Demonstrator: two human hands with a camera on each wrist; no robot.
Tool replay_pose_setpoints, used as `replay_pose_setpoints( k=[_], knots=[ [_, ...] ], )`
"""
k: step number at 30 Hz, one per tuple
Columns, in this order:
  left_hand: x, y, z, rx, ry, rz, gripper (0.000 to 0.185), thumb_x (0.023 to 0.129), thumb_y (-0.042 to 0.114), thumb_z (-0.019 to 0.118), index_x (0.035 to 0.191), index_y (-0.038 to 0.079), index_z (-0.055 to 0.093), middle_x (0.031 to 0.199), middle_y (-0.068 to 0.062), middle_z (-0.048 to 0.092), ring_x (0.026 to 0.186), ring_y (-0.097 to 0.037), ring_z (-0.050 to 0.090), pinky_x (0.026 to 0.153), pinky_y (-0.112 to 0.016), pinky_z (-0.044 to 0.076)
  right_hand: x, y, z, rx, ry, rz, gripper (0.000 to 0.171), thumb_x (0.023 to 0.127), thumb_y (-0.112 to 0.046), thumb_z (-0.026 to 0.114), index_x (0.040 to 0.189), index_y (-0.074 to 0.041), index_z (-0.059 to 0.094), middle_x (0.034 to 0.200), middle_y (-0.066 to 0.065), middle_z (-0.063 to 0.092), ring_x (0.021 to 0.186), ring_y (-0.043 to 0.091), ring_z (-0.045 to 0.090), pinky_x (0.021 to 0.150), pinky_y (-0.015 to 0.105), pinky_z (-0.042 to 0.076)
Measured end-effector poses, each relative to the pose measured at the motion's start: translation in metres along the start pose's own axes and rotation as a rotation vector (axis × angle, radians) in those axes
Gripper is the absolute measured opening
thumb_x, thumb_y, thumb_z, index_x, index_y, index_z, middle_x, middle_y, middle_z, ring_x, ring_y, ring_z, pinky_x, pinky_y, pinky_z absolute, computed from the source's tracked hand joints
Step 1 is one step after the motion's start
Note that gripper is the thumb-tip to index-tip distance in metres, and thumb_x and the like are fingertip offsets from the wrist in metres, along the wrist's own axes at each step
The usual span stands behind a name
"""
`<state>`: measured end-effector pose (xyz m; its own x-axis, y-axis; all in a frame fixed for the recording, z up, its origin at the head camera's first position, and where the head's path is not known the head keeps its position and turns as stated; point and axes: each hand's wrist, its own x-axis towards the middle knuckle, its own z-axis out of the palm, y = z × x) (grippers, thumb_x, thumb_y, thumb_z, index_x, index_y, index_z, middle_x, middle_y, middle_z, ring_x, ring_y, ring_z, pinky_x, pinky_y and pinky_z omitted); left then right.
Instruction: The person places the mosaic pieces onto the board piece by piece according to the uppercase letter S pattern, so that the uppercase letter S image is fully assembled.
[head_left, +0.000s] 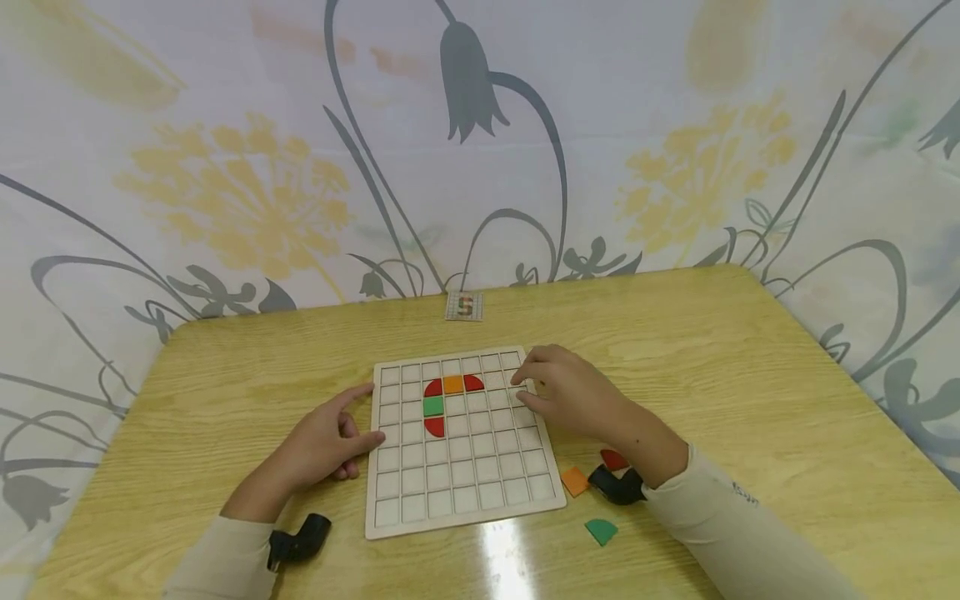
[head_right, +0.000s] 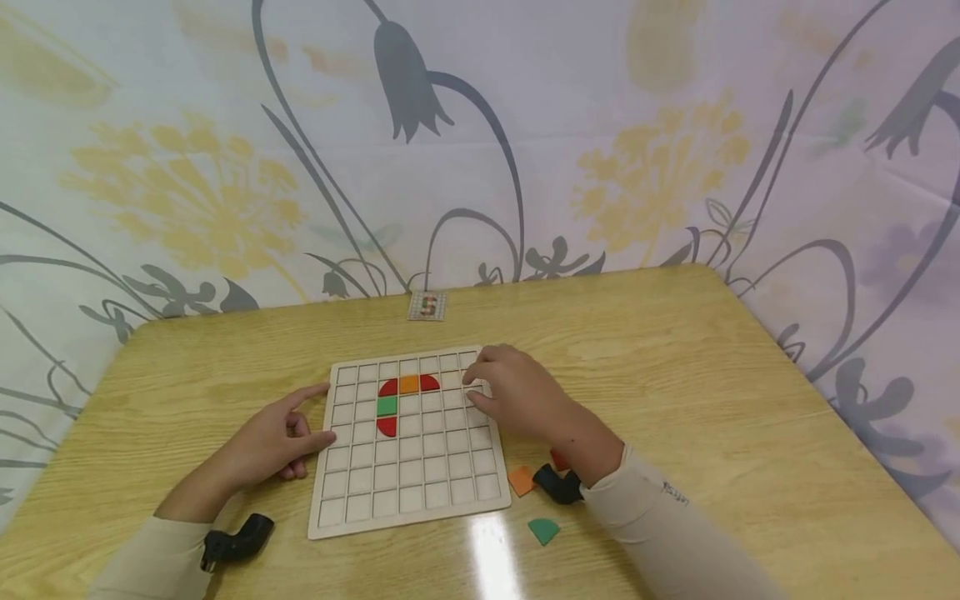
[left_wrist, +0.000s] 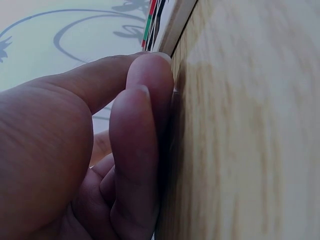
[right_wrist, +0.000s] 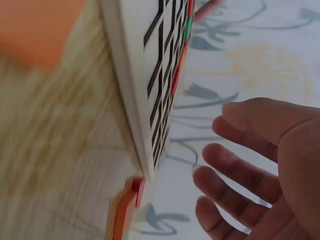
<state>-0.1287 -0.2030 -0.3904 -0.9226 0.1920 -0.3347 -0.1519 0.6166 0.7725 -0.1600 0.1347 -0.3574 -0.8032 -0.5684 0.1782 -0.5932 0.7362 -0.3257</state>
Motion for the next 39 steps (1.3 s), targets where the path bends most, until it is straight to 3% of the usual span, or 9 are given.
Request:
replay_pose_setpoints(
  k=[6,13,19,24,39],
  knots=[
    [0.0,-0.001,0.0,0.004,0.004,0.005,0.079,0.079,0.036,0.072,0.144,0.029,0.027,0.072,-0.01,0.057,0.048,-0.02,0.058,0.046,-0.033,0.052,-0.006,0.023,-0.007,0.044,-0.011,0.047,0.013,0.085,-0.02,0.066,0.095,-0.015,0.072,0.097,-0.001,0.063,0.089,0.015,0.057,0.074,0.028,0.05],
    [-0.001,-0.001,0.0,-0.002,-0.007,-0.004,0.079,0.079,0.035,0.071,0.144,0.028,0.027,0.073,-0.01,0.057,0.049,-0.02,0.058,0.047,-0.033,0.052,-0.01,0.044,-0.005,0.097,-0.097,0.107,0.014,0.083,-0.018,0.066,0.096,-0.016,0.072,0.1,-0.001,0.062,0.092,0.016,0.057,0.077,0.029,0.049],
    [-0.001,0.001,-0.001,0.001,0.003,0.009,0.078,0.079,0.035,0.071,0.144,0.028,0.027,0.073,-0.01,0.056,0.048,-0.02,0.058,0.046,-0.032,0.052,-0.01,0.057,-0.007,0.11,-0.118,0.141,0.017,0.082,-0.017,0.069,0.099,-0.017,0.07,0.102,0.0,0.059,0.091,0.017,0.055,0.072,0.027,0.047],
    [-0.001,0.002,-0.001,0.002,-0.009,0.002,0.077,0.081,0.033,0.071,0.144,0.027,0.027,0.073,-0.01,0.056,0.048,-0.021,0.059,0.047,-0.033,0.052,-0.011,0.062,-0.007,0.114,-0.159,0.127,0.022,0.081,-0.015,0.069,0.103,-0.014,0.069,0.104,0.003,0.059,0.091,0.017,0.054,0.071,0.026,0.046],
    [-0.001,0.001,0.001,0.005,-0.003,-0.004,0.078,0.08,0.034,0.071,0.144,0.028,0.027,0.073,-0.01,0.056,0.048,-0.021,0.059,0.047,-0.032,0.052,-0.013,0.062,-0.007,0.078,-0.172,0.114,0.021,0.081,-0.015,0.07,0.102,-0.013,0.07,0.102,0.003,0.06,0.091,0.018,0.054,0.072,0.026,0.047]
  ],
)
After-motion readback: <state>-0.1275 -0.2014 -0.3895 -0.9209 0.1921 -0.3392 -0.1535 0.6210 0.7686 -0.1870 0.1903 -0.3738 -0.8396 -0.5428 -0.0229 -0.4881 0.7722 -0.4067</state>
